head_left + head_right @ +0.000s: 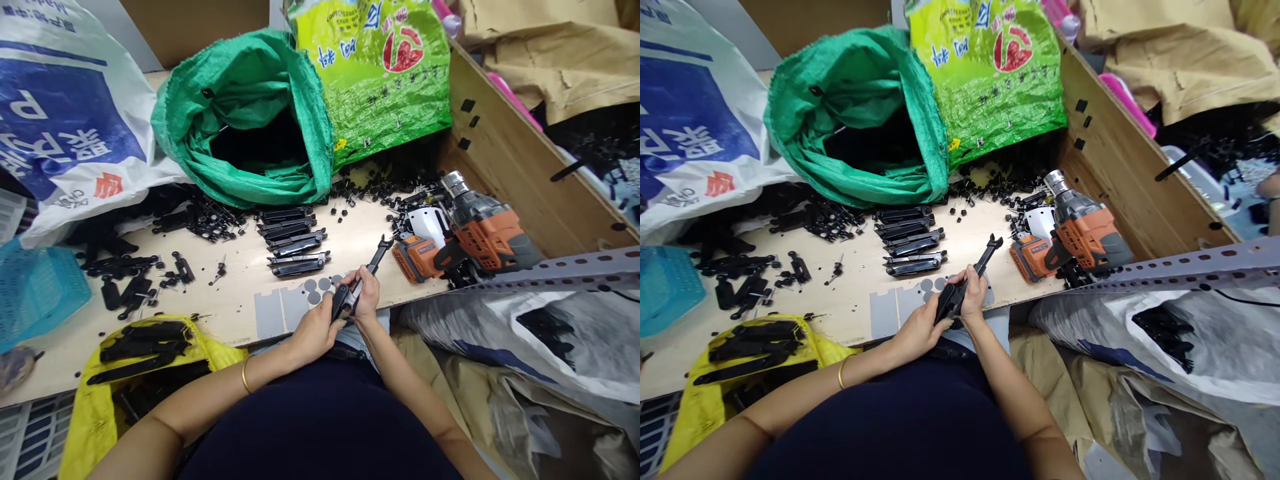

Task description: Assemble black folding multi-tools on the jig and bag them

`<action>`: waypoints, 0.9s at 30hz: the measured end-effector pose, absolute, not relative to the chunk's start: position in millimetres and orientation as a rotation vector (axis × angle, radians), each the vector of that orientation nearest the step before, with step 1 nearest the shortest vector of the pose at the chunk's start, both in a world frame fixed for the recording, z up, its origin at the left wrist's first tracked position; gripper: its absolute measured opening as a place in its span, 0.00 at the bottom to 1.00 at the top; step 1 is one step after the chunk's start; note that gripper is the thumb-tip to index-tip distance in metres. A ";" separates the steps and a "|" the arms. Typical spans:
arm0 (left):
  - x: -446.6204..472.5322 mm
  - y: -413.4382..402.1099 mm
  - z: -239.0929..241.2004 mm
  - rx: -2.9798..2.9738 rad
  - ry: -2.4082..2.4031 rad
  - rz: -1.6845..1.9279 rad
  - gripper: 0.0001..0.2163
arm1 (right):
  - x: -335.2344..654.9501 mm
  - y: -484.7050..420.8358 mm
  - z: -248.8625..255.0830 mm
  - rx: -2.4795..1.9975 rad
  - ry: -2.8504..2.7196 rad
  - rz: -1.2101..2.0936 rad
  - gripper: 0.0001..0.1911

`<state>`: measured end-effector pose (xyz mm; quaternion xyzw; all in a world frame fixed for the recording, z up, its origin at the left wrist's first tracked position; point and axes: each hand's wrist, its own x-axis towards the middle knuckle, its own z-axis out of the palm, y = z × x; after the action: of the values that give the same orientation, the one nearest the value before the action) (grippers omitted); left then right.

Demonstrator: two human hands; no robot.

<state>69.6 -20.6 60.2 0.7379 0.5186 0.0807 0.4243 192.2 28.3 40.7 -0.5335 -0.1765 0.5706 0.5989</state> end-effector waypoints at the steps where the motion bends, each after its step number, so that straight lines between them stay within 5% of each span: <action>1: 67.9 -17.9 60.6 1.867 1.278 0.172 0.16 | 193.1 29.7 40.7 -1.229 -0.409 1.364 0.19; 15: 36.5 27.8 49.4 2.256 1.110 0.003 0.13 | 186.6 26.5 14.8 -1.282 -0.461 1.123 0.24; 21: -0.2 41.2 16.3 2.514 1.150 0.000 0.17 | 230.0 10.2 6.8 -1.724 -1.199 1.748 0.27; 27: -7.3 29.0 -10.3 2.435 1.175 0.296 0.17 | 231.7 15.0 8.8 -1.447 -2.134 0.738 0.15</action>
<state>-7.3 29.0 -10.3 0.8754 0.4225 0.1063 0.2094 231.7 15.0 8.8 -0.5254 -0.7748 0.2680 0.2276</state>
